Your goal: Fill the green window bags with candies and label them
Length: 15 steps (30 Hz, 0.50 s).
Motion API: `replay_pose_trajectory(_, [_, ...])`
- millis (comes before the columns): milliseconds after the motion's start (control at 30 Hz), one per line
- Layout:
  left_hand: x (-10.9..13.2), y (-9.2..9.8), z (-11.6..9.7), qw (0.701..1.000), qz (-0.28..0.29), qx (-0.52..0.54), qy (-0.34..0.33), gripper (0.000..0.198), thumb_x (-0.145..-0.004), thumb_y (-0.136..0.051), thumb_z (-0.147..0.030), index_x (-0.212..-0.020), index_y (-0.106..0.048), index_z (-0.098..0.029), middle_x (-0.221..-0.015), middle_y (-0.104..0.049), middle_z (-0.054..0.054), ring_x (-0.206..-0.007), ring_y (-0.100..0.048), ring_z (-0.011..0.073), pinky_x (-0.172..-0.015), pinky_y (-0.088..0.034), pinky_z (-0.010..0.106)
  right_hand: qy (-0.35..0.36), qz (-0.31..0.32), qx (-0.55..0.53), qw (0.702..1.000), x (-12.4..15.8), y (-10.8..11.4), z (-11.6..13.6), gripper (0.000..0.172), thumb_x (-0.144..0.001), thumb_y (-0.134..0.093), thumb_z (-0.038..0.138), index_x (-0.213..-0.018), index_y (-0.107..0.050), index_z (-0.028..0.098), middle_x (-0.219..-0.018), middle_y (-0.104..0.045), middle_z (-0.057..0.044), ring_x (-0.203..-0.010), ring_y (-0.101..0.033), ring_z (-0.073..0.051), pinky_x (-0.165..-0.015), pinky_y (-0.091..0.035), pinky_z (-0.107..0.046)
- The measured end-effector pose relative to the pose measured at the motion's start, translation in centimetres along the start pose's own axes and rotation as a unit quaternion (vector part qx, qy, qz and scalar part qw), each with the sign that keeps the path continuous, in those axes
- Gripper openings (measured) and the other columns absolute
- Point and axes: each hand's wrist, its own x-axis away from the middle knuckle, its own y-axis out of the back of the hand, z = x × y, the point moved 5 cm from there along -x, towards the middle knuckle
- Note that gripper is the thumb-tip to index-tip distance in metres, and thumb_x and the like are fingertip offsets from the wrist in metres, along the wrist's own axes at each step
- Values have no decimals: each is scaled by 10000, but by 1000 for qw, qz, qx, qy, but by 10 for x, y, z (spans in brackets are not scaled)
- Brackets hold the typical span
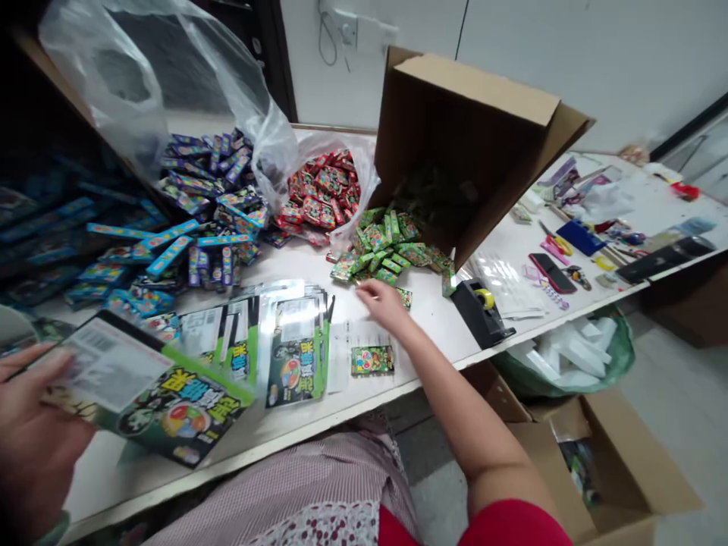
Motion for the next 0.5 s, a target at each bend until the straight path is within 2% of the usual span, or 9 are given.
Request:
replay_pose_trajectory(100, [-10,-7,20,995,-20,61,75,176,-763,-703,-206,-878,-642,-323,-842,-688,-156,-960,-642,169,-785,-586,355,-29,-101,66,992,-2,55,-56,186,-815,-593,278,-921,-671,147,-1061,-624,-140,-1079,-539,-275,-1004,-351,-453])
replay_pose_trajectory(167, [-9,-20,31,990,-19,100,98,182,-777,-663,-140,-894,-610,-267,-922,-708,-111,-1060,-634,174,-926,-550,394,-36,-123,87,988,-4,70,-80,203,-739,-674,289,-890,-681,153,-1045,-617,-142,-1103,-518,-300,-1025,-322,-458])
replay_pose_trajectory(267, [-1,-41,39,984,-1,150,95,232,-787,-650,-109,-947,-581,-263,-1003,-714,-91,-1114,-621,154,-1021,-496,389,-37,-126,86,988,-6,70,-100,259,-655,-734,319,-864,-676,177,-925,-626,-85,-994,-559,-269,-949,-395,-417])
replay_pose_trajectory(367, [10,-52,41,982,36,150,110,212,-813,-647,-151,-972,-599,-284,-1104,-700,-82,-1167,-594,158,-1000,-513,354,-46,-123,52,990,-4,62,-110,332,-659,-702,393,-908,-636,183,-725,-589,-1,-740,-578,-199,-745,-478,-357])
replay_pose_trajectory(433, [17,-49,43,983,57,106,140,233,-819,-645,-172,-1010,-632,-305,-1134,-694,-70,-1157,-600,163,-926,-550,297,-53,-123,23,991,-1,59,-116,341,-699,-641,437,-922,-608,180,-660,-572,24,-634,-564,-168,-635,-484,-319])
replay_pose_trajectory(500, [21,-39,47,986,67,36,148,324,-800,-677,-198,-1086,-646,-347,-1159,-687,-69,-1113,-623,168,-830,-576,251,-59,-127,1,990,4,59,-122,317,-741,-580,451,-910,-593,183,-655,-592,17,-606,-578,-158,-584,-488,-299])
